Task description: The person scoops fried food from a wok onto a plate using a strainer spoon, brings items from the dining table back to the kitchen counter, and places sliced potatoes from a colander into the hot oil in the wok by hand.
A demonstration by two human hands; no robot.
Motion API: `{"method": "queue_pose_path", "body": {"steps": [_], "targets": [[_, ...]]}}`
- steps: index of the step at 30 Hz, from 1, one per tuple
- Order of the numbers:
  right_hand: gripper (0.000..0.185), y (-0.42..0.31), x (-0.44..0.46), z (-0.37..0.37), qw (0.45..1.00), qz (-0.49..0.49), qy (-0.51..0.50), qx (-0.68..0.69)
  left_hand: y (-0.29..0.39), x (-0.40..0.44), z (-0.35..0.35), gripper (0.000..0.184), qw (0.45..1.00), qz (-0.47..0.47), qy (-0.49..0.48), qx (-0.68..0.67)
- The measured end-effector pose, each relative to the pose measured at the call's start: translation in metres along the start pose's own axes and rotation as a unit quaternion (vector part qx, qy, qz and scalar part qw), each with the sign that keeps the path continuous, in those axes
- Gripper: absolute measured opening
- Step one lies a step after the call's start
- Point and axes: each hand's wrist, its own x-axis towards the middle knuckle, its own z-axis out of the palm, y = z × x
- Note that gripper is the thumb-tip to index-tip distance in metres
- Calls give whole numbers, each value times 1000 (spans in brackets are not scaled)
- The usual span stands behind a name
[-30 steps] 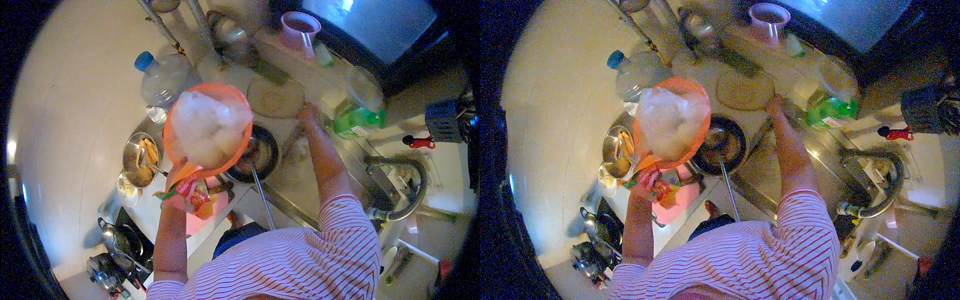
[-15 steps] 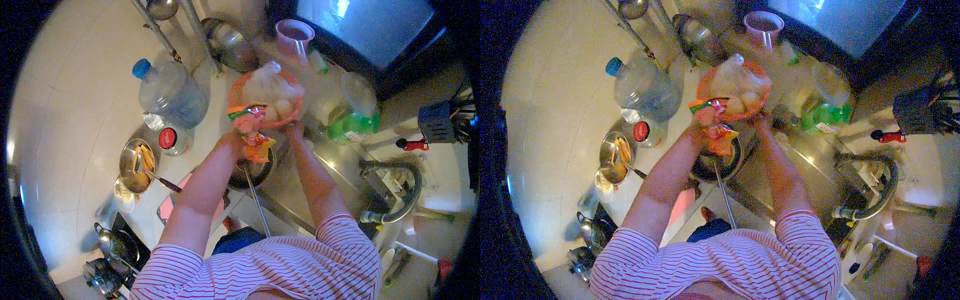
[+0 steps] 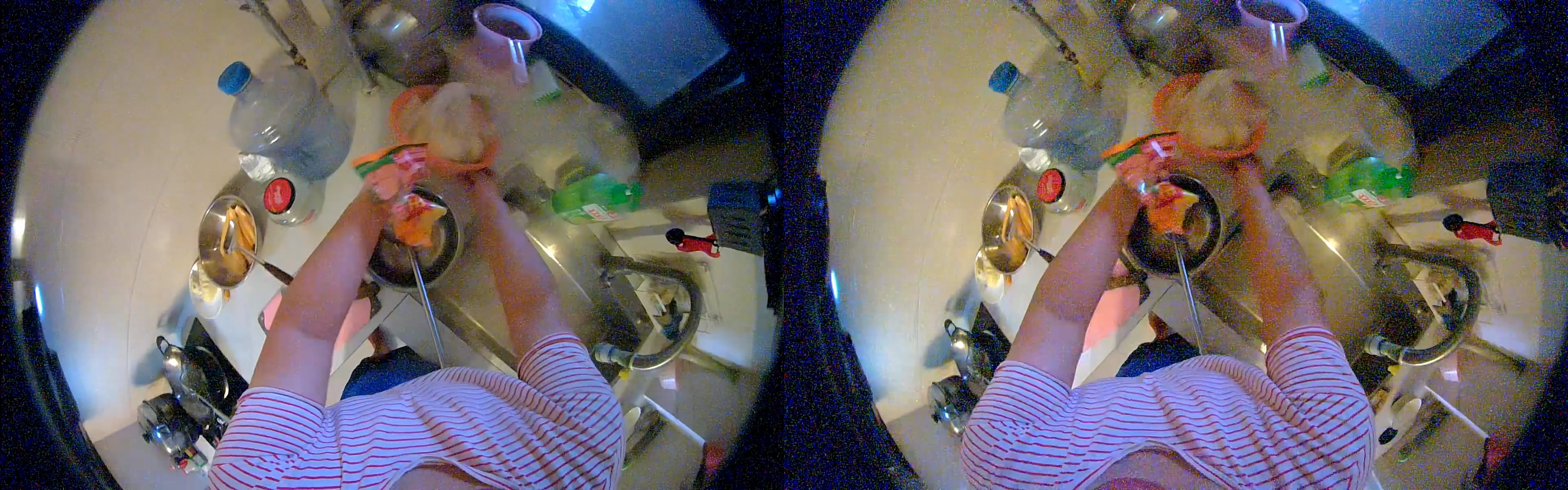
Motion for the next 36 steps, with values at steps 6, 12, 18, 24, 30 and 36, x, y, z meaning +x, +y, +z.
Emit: {"method": "queue_pose_path", "body": {"steps": [6,12,18,24,30,36], "targets": [[28,10,-35,-20,999,-43,1,-10,16,-170,-4,61,989,77,-12,-129],[36,9,-178,-72,948,-73,-51,-305,-40,-324,-48,61,963,109,-30,-243],[34,58,-266,-4,948,72,-111,-289,-81,-405,-53,63,931,133,20,-340],[30,88,-173,17,942,-44,-99,-317,-82,-457,-59,57,934,187,62,-299],[16,64,-37,-12,923,7,-232,-308,-131,-473,-110,47,912,264,299,-95],[42,29,-209,99,718,-311,-179,-597,-126,-474,-122,44,867,242,245,-360]]}}
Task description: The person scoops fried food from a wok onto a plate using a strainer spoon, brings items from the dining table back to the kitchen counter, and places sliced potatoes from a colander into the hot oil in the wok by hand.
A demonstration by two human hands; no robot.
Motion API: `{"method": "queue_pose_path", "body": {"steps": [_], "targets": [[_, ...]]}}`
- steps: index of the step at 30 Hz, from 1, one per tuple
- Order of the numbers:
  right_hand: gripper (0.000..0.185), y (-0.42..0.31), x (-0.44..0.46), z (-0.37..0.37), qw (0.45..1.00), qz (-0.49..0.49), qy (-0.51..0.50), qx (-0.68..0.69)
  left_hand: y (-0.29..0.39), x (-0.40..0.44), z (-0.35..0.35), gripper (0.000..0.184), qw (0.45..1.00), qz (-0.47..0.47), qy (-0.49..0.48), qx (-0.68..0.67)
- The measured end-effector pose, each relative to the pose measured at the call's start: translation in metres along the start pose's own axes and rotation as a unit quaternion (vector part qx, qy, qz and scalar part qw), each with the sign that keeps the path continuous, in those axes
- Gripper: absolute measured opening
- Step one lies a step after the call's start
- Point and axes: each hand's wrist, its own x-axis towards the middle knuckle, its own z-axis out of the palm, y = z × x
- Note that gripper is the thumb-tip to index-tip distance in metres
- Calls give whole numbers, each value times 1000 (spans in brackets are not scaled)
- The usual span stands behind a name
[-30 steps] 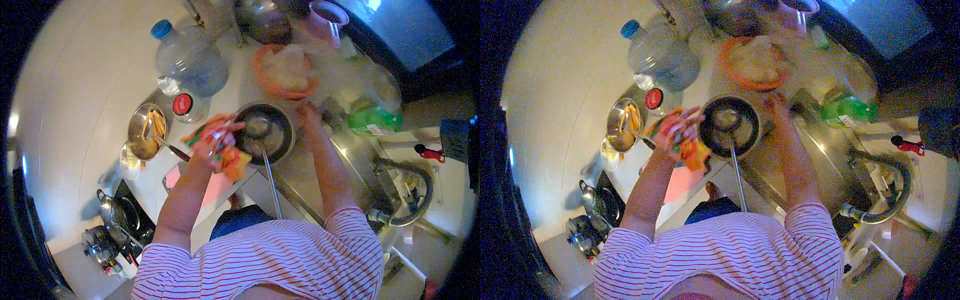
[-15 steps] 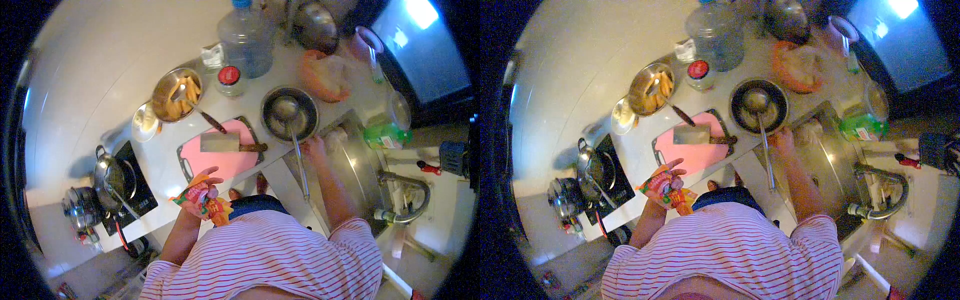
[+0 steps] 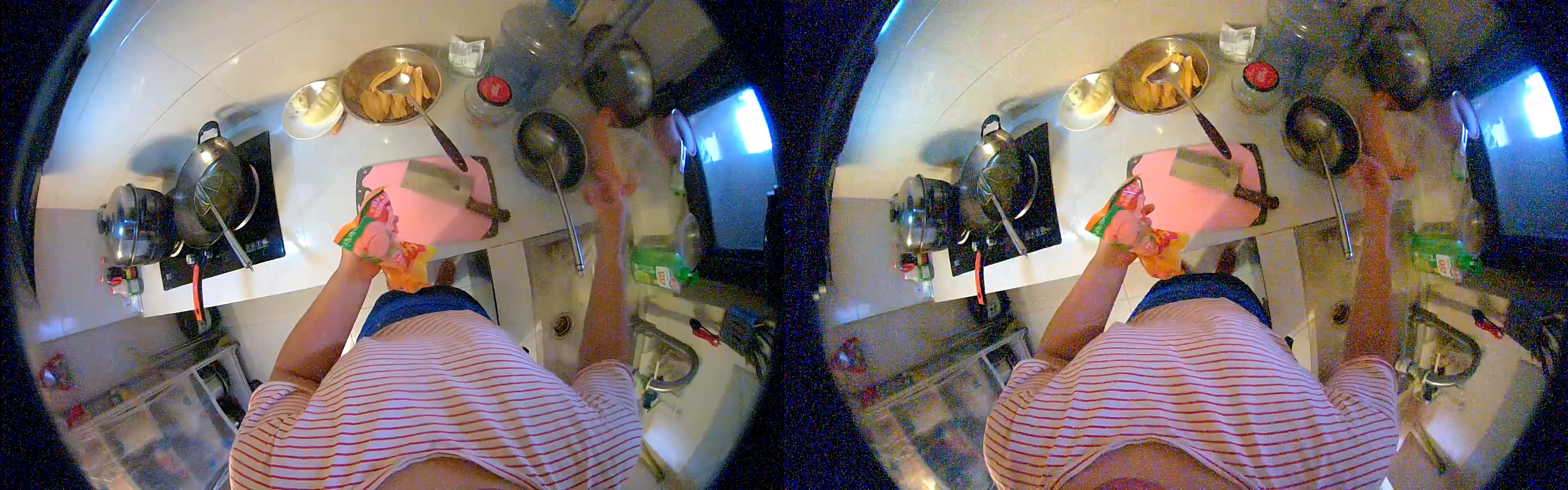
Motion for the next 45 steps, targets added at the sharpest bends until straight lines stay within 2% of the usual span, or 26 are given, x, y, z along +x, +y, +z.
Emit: {"method": "queue_pose_path", "body": {"steps": [2,4,5,7,8,9,13,14,16,17,20,21,22,24,25,27,28,29,31,32,33,36,38,40,42,45], "targets": [[51,-89,-55,33,984,-16,-176,36,-1,2,1,41,1000,-9,-2,-6],[60,-184,-115,70,937,-74,-331,84,-3,-1,4,35,1000,-15,21,2],[49,-248,-140,79,921,-124,-347,122,-8,-1,6,39,1000,-1,2,-21],[49,-228,-179,135,915,-67,-389,81,-16,-6,10,46,997,31,-37,-67],[38,-229,-192,156,927,-55,-349,124,-14,-10,7,50,993,52,-57,-90],[37,-232,-200,164,925,-32,-356,126,-12,-12,-26,56,982,9,-156,-107],[33,-213,-222,201,896,13,-412,163,30,-74,-17,66,998,53,-25,-1],[32,-214,-222,208,884,12,-432,180,39,-88,-18,65,996,75,-33,23],[30,-230,-225,208,880,-33,-467,82,47,-120,-26,64,990,119,-39,68],[30,-240,-226,209,873,-61,-483,34,46,-128,-44,57,978,148,-36,144],[27,-254,-232,227,806,-117,-574,83,36,-161,-78,47,966,188,41,173],[26,-247,-233,236,787,-152,-587,110,31,-173,-80,29,964,212,122,104],[25,-254,-229,240,770,-164,-607,104,17,-188,-88,25,952,236,177,77],[22,-252,-228,222,770,-145,-613,99,-15,-212,-110,16,937,229,261,37],[16,-233,-226,215,798,-86,-585,118,-22,-220,-89,11,928,210,306,-8],[24,-140,-209,197,878,-146,-453,50,-49,-232,-100,13,920,158,359,-7],[25,-79,-196,182,851,45,-466,239,-60,-237,-104,15,914,136,383,1],[23,-108,-197,134,906,19,-420,54,-68,-241,-107,15,909,133,394,7],[23,-68,-193,47,931,-82,-321,-151,-78,-248,-112,17,903,124,412,21],[24,-18,-193,15,956,43,-289,-17,-78,-248,-114,18,903,130,408,20],[24,24,-196,-16,965,106,-241,12,-78,-248,-117,20,905,135,404,21],[23,72,-229,-70,939,186,-188,-220,-70,-245,-126,22,910,136,390,48],[22,78,-253,-78,919,212,-187,-276,-63,-238,-134,22,917,125,374,66],[22,75,-274,-74,910,216,-190,-301,-54,-233,-144,23,924,112,359,73],[22,61,-288,-59,916,164,-193,-311,-43,-235,-150,23,928,106,347,92],[23,7,-296,10,931,-37,-210,-295,-23,-253,-167,23,932,95,335,101]]}}
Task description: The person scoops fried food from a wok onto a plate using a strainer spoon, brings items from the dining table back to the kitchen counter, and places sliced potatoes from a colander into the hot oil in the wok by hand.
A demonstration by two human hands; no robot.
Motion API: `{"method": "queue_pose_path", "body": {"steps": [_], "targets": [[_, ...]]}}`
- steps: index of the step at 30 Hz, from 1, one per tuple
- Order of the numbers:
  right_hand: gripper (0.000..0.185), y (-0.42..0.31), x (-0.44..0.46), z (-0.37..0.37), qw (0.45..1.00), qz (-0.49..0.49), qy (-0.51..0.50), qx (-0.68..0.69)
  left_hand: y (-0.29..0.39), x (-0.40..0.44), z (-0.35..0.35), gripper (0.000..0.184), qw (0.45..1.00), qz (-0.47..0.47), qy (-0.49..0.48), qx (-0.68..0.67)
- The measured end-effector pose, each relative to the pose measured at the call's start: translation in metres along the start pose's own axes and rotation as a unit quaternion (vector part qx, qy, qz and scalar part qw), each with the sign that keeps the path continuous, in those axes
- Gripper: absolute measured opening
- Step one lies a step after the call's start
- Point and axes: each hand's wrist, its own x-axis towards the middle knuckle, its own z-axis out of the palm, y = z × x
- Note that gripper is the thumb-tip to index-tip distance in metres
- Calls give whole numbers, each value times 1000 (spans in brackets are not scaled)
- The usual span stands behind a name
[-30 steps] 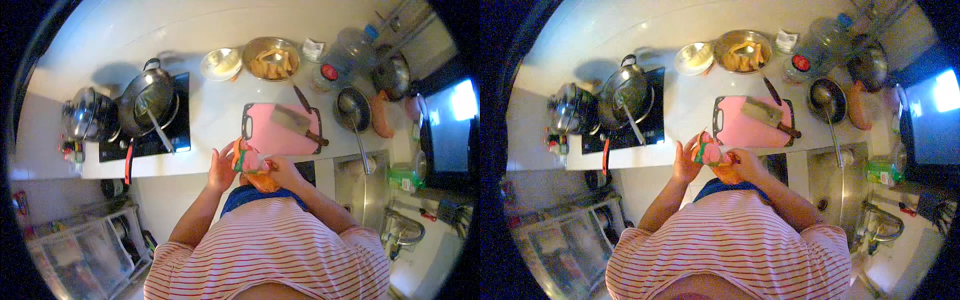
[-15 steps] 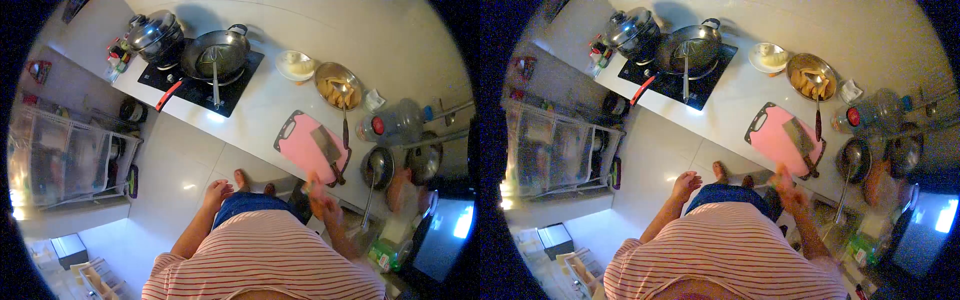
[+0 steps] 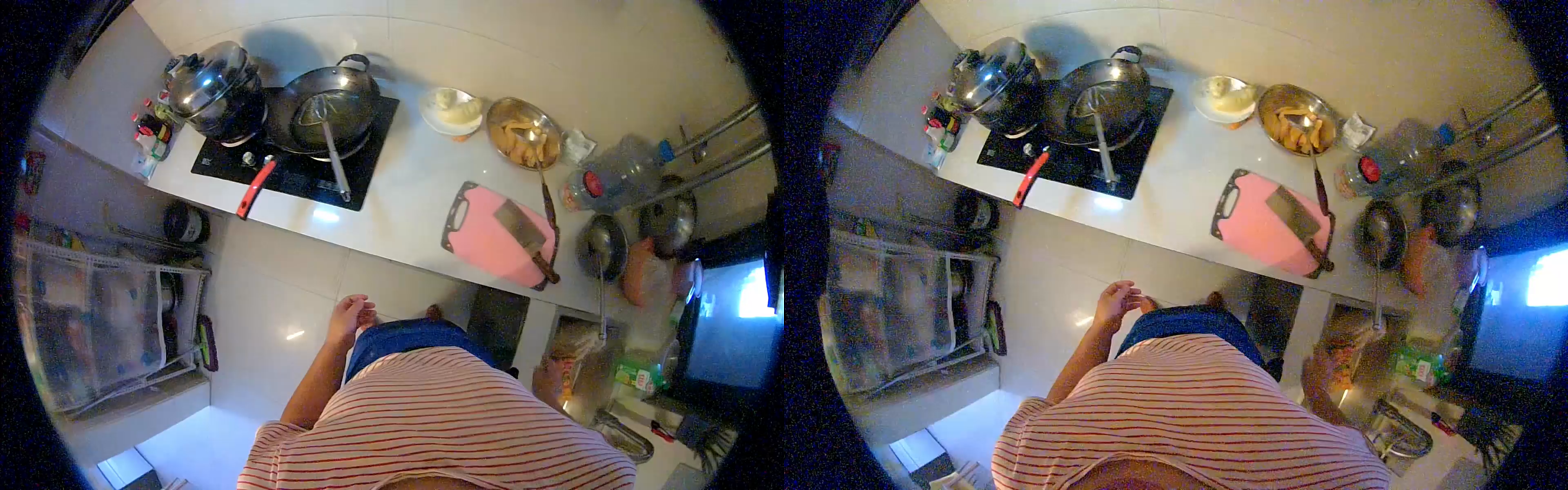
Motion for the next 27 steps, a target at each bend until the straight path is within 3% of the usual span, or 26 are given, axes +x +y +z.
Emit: {"method": "queue_pose_path", "body": {"steps": [1,2,3,4,7,9,10,12,14,16,19,21,23,25,27], "targets": [[23,-44,17,11,997,-74,15,21,7,3,-11,24,1000,-1,-4,-4],[23,-95,36,23,992,-80,-17,99,14,3,-23,25,1000,-1,2,-2],[21,-149,53,33,971,-28,-82,221,18,5,-39,25,1000,11,4,4],[22,-199,73,50,959,-100,-91,250,20,9,-57,25,1000,22,6,9],[33,-363,118,96,882,-193,-174,392,33,5,-98,25,998,45,33,19],[42,-457,140,116,867,-232,-173,406,41,-3,-125,26,998,46,46,15],[48,-504,142,105,895,-261,-144,333,47,-11,-134,27,996,68,48,29],[54,-562,152,117,908,-258,-92,317,45,-20,-160,26,992,81,87,39],[56,-593,165,139,914,-279,-58,289,45,-27,-171,19,986,84,141,21],[59,-612,159,127,906,-149,-218,332,37,-33,-180,19,981,81,173,-24],[56,-614,169,149,870,-202,-216,394,27,-30,-173,19,974,53,213,-55],[50,-610,173,145,825,-216,-271,446,19,-23,-159,19,975,39,211,-59],[49,-592,188,142,858,-306,-206,357,16,-14,-134,19,978,29,196,-60],[49,-556,208,103,858,-374,-117,334,22,-3,-106,20,985,32,164,-47],[49,-496,246,59,895,-365,-2,255,29,6,-75,20,992,46,118,-28]]}}
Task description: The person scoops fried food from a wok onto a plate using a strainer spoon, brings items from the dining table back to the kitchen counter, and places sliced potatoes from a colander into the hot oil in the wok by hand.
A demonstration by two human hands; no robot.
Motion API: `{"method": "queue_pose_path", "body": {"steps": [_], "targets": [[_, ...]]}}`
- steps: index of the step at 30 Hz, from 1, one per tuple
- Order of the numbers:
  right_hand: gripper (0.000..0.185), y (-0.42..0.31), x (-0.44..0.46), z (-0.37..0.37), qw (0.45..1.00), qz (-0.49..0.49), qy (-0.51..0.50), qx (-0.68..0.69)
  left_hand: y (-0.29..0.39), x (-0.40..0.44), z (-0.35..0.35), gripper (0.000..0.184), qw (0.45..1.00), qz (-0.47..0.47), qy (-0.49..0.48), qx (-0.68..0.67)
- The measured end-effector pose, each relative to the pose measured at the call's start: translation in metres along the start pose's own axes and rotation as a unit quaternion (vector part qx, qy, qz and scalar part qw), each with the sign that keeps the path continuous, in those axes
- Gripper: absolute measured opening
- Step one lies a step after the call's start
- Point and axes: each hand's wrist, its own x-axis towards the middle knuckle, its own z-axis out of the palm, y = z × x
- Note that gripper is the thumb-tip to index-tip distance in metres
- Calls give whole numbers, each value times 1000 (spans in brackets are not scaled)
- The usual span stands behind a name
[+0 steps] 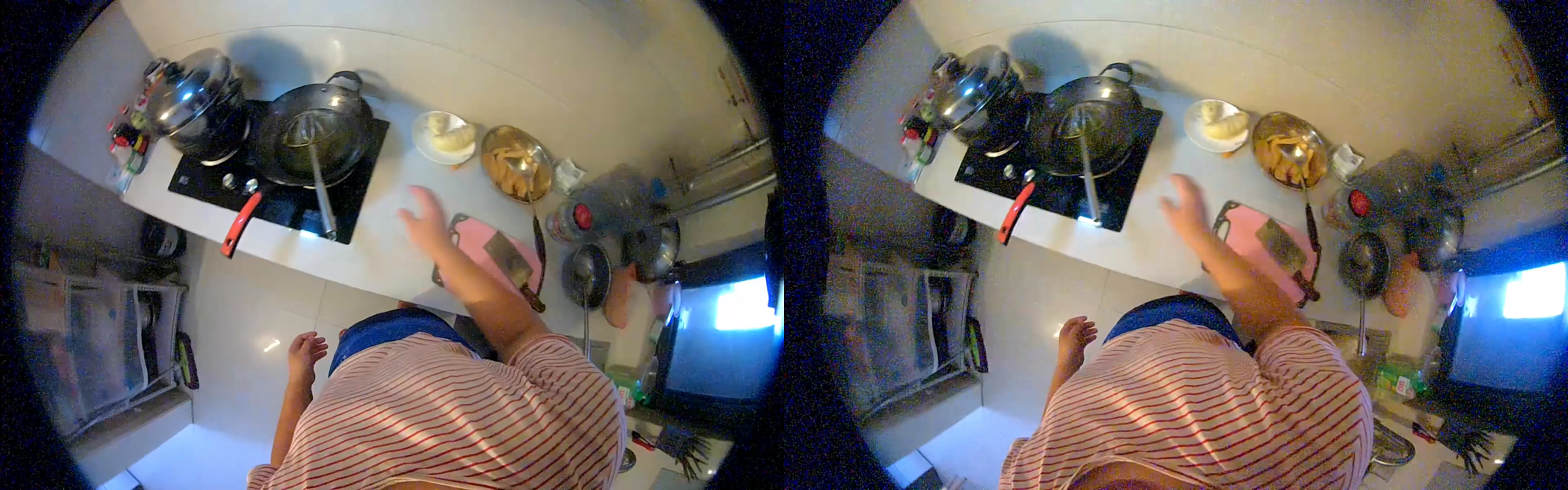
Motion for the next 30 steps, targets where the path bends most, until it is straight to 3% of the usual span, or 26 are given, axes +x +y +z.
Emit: {"method": "queue_pose_path", "body": {"steps": [1,2,3,5,8,9,12,15,18,21,24,27,30], "targets": [[50,32,-3,-36,997,0,47,-55,0,4,16,20,1000,-3,-16,21],[52,68,-13,-72,988,61,95,-110,1,8,30,21,999,-6,-32,40],[57,119,-26,-102,949,36,164,-266,3,12,45,21,997,-7,-46,60],[65,133,-39,-182,908,197,54,-364,7,21,78,21,993,-12,-74,91],[79,171,-60,-212,935,281,13,-215,10,30,121,22,984,-25,-117,131],[87,179,-65,-209,947,204,79,-236,13,33,136,23,980,-27,-133,142],[66,171,-65,-220,940,319,49,-112,25,37,167,23,964,-26,-165,208],[44,206,-87,-219,929,315,194,2,35,38,179,24,950,-4,-188,249],[29,214,-130,-223,936,278,218,-7,29,48,175,23,946,-28,-197,256],[34,207,-183,-222,932,313,155,-102,38,52,182,23,937,-28,-217,273],[38,158,-211,-225,930,347,10,-121,45,52,187,24,932,-11,-219,289],[39,145,-213,-209,959,233,-41,-159,47,58,187,24,932,-17,-207,296],[42,173,-221,-192,956,226,-63,-175,50,55,186,23,931,-18,-198,307]]}}
